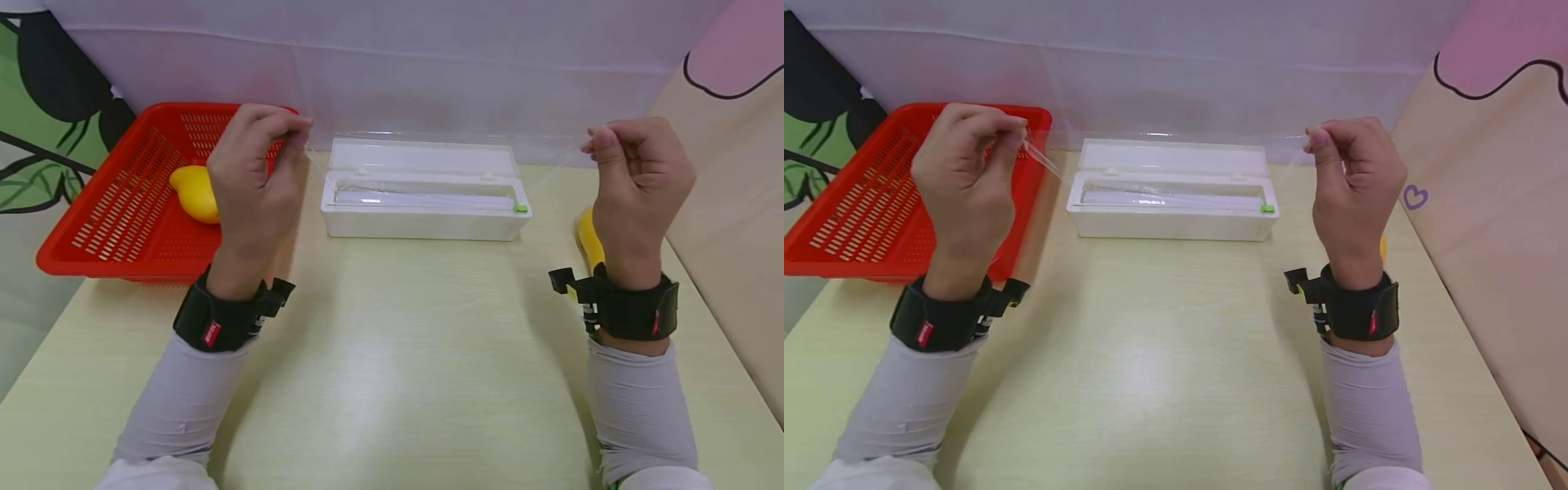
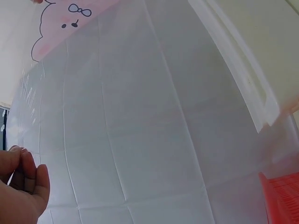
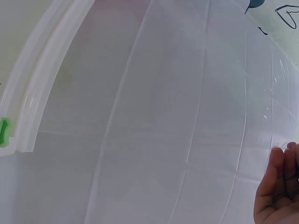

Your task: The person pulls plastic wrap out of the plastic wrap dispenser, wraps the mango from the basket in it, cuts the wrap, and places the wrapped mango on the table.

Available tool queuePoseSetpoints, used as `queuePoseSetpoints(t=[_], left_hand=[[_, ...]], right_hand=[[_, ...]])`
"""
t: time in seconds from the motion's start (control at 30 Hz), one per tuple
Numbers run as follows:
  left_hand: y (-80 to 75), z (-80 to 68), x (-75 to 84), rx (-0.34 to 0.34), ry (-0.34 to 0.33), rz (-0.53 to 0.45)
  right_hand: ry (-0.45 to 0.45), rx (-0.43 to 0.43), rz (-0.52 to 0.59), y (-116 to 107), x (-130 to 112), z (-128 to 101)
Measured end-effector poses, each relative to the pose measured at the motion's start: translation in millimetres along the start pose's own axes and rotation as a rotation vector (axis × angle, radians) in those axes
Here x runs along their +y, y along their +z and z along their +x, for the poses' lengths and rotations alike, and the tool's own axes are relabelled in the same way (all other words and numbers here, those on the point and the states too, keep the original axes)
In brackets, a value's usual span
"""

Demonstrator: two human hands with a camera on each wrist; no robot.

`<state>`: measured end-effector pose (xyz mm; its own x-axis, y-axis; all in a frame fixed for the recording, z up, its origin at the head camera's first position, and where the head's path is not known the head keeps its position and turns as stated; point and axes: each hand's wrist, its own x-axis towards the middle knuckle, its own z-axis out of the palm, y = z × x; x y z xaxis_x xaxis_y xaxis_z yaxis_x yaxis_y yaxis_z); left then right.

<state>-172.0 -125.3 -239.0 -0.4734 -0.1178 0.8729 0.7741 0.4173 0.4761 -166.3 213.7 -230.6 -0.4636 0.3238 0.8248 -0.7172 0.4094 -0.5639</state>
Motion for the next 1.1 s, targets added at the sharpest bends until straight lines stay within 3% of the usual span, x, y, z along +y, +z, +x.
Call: queuePoseSetpoints(t=[0.93,1.1], left_hand=[[-6.1,0.8,10.7,0.053,0.011,-0.020],[-7.4,0.2,10.8,0.048,0.039,-0.012]], right_hand=[[-0.013,0.058,0.029,2,-16,1],[-0.014,0.071,0.044,1,-19,2]])
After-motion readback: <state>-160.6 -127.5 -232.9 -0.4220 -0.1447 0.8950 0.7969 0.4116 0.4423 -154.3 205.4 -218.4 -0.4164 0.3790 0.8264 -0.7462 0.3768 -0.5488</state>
